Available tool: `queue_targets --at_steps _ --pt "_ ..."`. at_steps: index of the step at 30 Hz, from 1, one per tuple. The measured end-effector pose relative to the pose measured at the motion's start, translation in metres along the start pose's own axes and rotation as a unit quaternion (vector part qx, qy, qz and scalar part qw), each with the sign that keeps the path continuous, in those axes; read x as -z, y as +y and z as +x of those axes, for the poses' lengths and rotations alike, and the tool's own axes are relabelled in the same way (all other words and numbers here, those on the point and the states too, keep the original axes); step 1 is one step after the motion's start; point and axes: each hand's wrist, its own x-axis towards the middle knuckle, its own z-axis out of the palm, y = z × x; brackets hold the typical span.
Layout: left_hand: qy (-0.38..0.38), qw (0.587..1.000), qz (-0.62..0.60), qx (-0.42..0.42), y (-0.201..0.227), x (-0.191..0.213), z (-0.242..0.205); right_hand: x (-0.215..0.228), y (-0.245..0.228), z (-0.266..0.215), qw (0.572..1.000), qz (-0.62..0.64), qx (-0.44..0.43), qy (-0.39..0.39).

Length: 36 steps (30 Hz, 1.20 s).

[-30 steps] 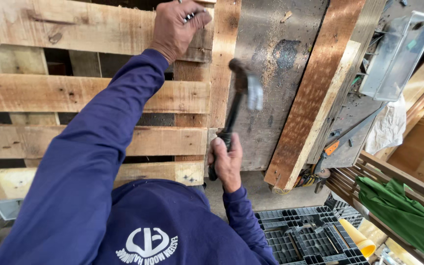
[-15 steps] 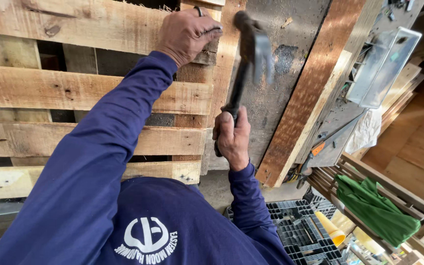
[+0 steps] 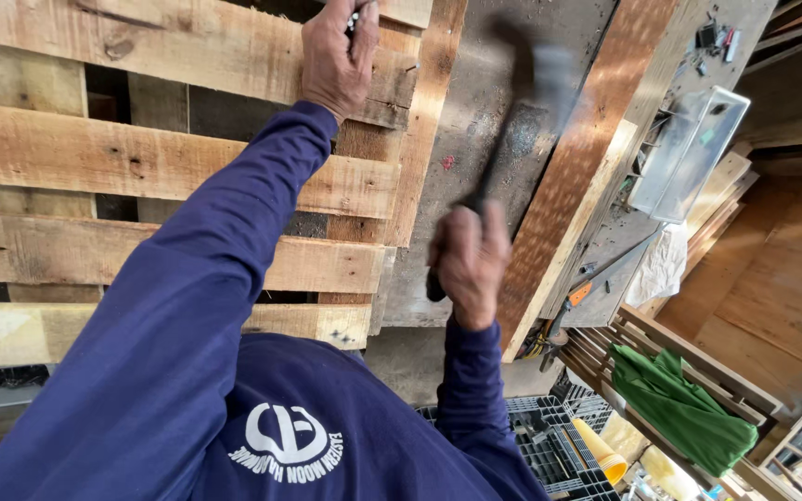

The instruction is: The person is assembling a wooden structure using a hammer and nails. The person picks up nails from a storage container, positions them into the pre-cut wooden pieces, and secures them with the hammer.

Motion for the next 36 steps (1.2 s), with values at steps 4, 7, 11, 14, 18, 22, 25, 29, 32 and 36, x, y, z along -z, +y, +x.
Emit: queue_targets --at_steps 4,7,11,14,18,22,25,29,32,36 --pt "0.003 0.999 -0.028 0.041 0.013 0.006 0.007 0.02 -0.037 0.014 0.898 0.297 0.325 0.003" --pt "0.016 0.996 -0.071 0.042 0.018 0.007 0.009 0.006 -0.013 0.009 0.916 0.17 0.35 0.094" --pt "0.042 0.997 -0.071 0.0 0.047 0.014 0.011 -0.019 0.03 0.007 0.986 -0.038 -0.138 -0.091" --pt "0.065 0.995 -0.036 -0.073 0.055 0.02 0.019 -0.002 0.008 0.009 0.996 -0.05 -0.06 -0.049" --pt "0.025 0.994 -0.099 0.047 0.04 0.015 0.015 0.015 -0.028 -0.009 0.956 0.255 0.123 0.069" --pt "0.031 0.978 -0.171 0.112 0.033 0.011 0.011 -0.015 0.025 0.026 0.981 0.089 0.173 -0.005" --pt "0.057 0.997 -0.051 -0.018 0.031 0.012 0.012 -0.013 0.041 0.011 0.979 0.003 -0.187 -0.079" --pt "0.03 0.997 0.041 -0.052 0.04 0.017 -0.002 0.02 0.005 -0.008 0.996 0.057 -0.046 0.051" --pt "0.001 0.999 -0.041 -0.003 0.037 0.021 0.015 0.007 0.005 0.002 0.945 0.241 0.211 0.07" --pt "-0.019 0.996 -0.071 0.054 0.042 0.022 0.02 -0.025 0.05 0.017 0.87 -0.353 0.345 0.007"
